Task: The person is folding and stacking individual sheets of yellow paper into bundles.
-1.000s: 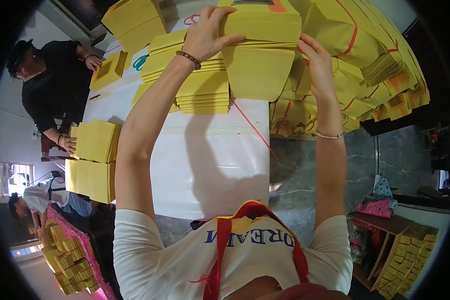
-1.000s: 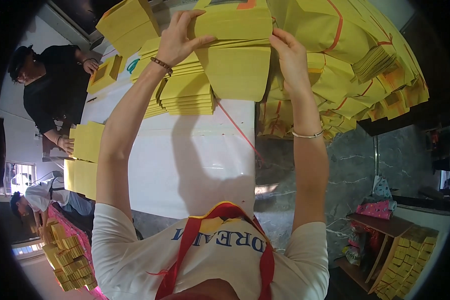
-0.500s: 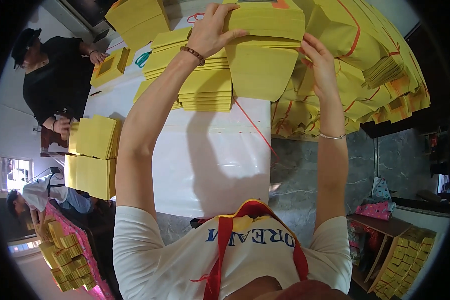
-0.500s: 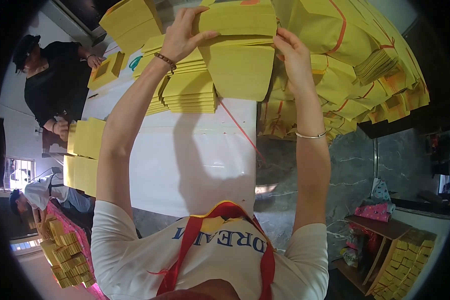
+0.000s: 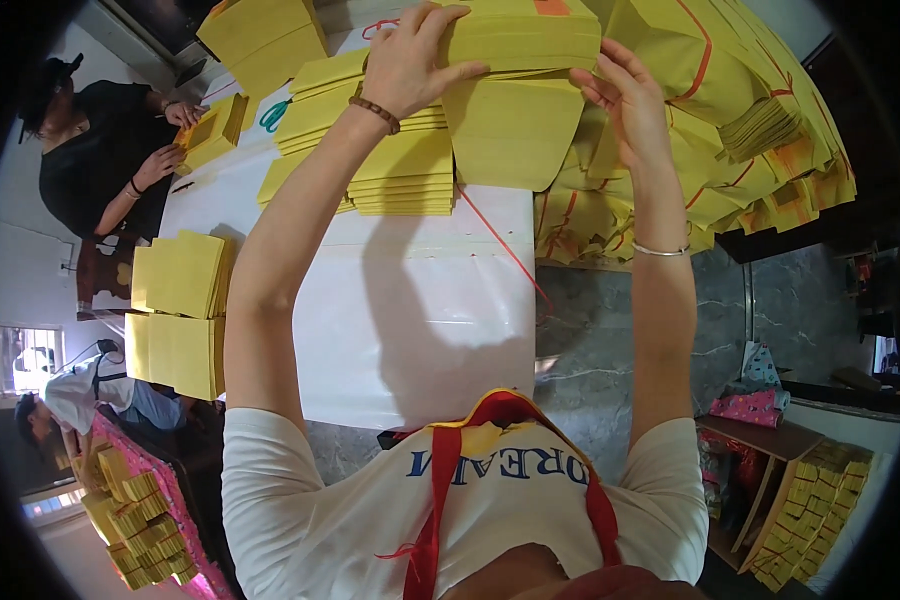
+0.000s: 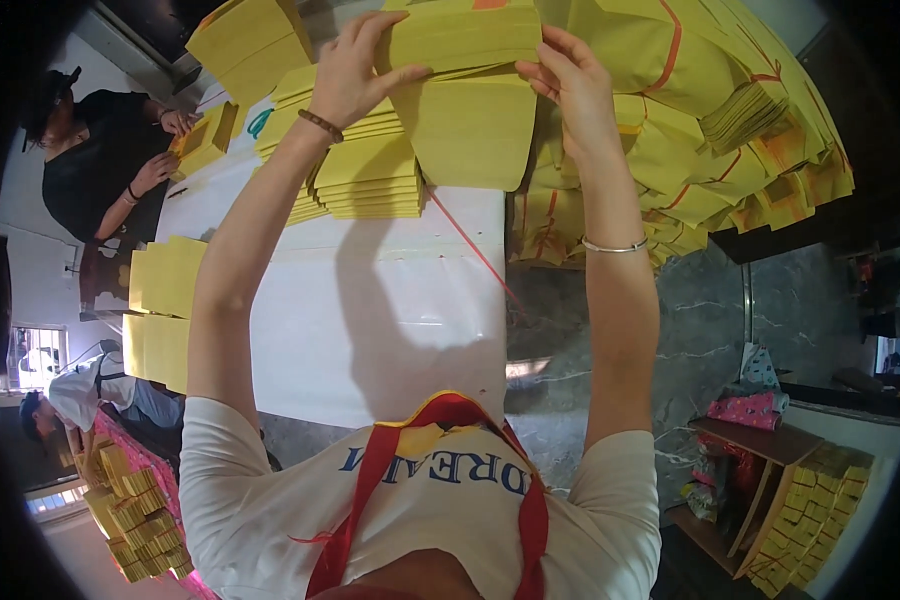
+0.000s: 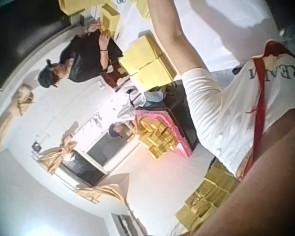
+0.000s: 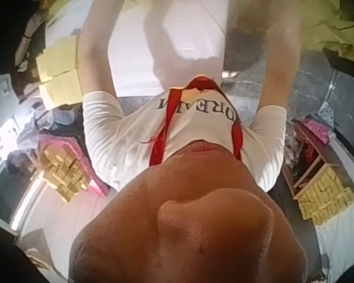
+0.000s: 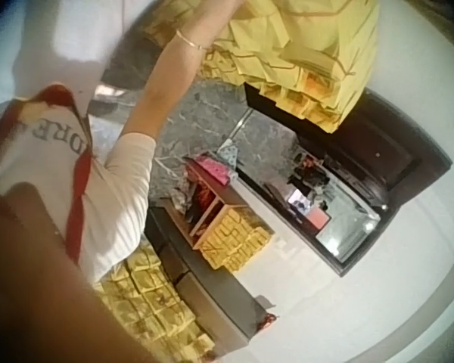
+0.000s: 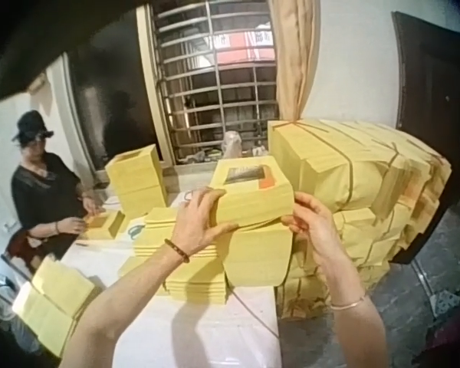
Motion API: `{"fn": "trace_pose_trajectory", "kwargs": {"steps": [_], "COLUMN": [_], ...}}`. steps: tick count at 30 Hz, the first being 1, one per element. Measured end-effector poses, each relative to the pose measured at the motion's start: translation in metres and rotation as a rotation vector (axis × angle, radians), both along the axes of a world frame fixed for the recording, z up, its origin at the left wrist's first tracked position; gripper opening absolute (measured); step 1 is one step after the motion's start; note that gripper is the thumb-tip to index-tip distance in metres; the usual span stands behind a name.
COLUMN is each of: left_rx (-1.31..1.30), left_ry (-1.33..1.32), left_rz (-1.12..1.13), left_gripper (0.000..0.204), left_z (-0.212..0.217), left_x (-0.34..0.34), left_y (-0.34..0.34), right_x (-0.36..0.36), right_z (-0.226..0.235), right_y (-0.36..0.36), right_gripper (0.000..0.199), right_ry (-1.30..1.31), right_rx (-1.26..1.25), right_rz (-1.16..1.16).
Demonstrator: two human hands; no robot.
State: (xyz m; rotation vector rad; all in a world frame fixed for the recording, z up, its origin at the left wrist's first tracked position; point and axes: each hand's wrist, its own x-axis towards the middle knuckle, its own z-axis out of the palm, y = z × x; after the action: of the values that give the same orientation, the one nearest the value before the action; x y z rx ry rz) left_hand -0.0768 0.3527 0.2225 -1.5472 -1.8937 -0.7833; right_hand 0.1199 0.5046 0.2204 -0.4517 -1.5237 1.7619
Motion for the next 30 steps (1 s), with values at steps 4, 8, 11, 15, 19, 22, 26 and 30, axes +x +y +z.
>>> {"fn": "trace_pose_trajectory", "kwargs": {"steps": [4,8,11,15,19,22,26,30], "left_rx": [-0.063,0.257,-0.129,0.22,0.077,-0.011,-0.016,0.02], "left_ry": [0.216,0.741,0.295,0.738,0.407,0.297,0.225,0.228], "left_rz": [0.151,0.19,0.11,0.271,0.097,0.045,-0.016,-0.076], "left_gripper": [0.08,0.082,0.092,0.088,0.075,0.077,0.075,0.073], "left_z": [0.022,0.002,0.02,0.009,0.007,0.013,0.023,0.033], "left_x": [0.037,0.016,0.052,0.034,0.035,0.028,0.022,0.012], "left_y": [-0.006,0.023,0.022,0.039,0.038,0.039,0.041,0.049], "right_x": [0.004,-0.002,0.0,-0.003,-0.002,-0.004,0.003,-0.001], "right_z": [-0.003,-0.004,-0.003,-0.001,-0.008,-0.024,-0.032,-0.037], "right_y": [0.005,0.002,0.004,-0.001,0.002,0.007,0.009,0.014], "right_gripper": [0.033,0.031,0.031,0.031,0.033,0.036,0.039,0.038], "right_ry": [-0.002,0.039,0.07,0.137,0.156,0.027,-0.256,-0.261], "right_rx": [-0.003,-0.043,-0.065,-0.094,-0.095,0.057,0.042,0.13], "right_rz": [-0.004,0.016,0.004,0.041,0.039,-0.173,-0.177,-0.093]}}
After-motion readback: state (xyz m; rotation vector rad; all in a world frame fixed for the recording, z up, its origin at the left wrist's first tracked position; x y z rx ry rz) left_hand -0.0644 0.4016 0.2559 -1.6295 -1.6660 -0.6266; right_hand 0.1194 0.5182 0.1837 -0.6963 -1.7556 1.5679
